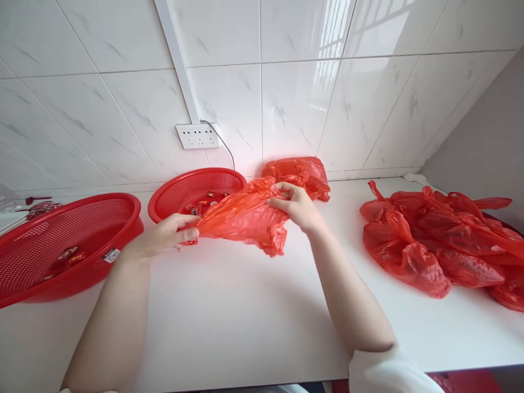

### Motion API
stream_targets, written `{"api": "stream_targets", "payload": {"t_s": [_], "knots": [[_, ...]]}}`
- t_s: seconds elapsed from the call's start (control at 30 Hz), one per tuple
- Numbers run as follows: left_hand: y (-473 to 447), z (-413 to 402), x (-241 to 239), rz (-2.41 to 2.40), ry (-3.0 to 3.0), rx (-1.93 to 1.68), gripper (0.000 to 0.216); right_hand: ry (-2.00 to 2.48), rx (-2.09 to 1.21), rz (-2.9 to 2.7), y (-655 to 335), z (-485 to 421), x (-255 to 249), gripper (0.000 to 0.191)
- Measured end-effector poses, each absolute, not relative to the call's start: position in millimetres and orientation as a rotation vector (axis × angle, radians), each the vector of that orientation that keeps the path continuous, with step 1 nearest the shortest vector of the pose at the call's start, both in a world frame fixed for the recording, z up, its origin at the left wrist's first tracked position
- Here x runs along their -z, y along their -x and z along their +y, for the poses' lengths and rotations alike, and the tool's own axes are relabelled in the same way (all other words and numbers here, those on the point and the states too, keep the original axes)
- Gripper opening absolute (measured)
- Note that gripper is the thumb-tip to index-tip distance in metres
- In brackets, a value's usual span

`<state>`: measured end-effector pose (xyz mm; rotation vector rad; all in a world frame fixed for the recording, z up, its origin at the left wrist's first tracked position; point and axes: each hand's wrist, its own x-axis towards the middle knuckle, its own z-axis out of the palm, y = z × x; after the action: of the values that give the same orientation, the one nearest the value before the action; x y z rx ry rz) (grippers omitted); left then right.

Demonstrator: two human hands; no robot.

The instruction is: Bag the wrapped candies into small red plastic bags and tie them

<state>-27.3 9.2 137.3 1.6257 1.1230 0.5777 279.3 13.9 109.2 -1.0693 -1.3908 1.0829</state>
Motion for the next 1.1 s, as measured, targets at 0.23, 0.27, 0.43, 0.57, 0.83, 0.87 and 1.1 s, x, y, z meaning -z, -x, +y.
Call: {"api": "stream_targets", "payload": {"t_s": [0.23,0.27,0.43,0.57,0.83,0.87,1.1], "knots": [[60,14,-143,1.507,-1.482,-0.879,0.024,1.369,-0.736,-1.546,-317,17,-111,0.03],[58,14,-142,1.558,-1.484,-0.931,0.024,1.468,-0.589,-1.547,-316,19,-108,0.027],[31,13,-137,1.476,-1.519,-1.113,0.029,1.438,-0.209,-1.699,-283,8,-108,0.017],[12,12,-130,1.318,-1.384,-1.162,0.046,0.945,-0.987,-2.206,-242,-21,-112,0.035],[4,8,-132,1.294,-1.239,-1.049,0.048,1.07,-1.152,-2.178,-205,-32,-97,0.065],[4,8,-131,1.282,-1.234,-1.057,0.048,1.027,-1.126,-2.172,-204,-34,-99,0.058],[-1,5,-132,1.114,-1.243,-0.852,0.053,1.135,-0.809,-2.271,-195,-42,-95,0.063]]}}
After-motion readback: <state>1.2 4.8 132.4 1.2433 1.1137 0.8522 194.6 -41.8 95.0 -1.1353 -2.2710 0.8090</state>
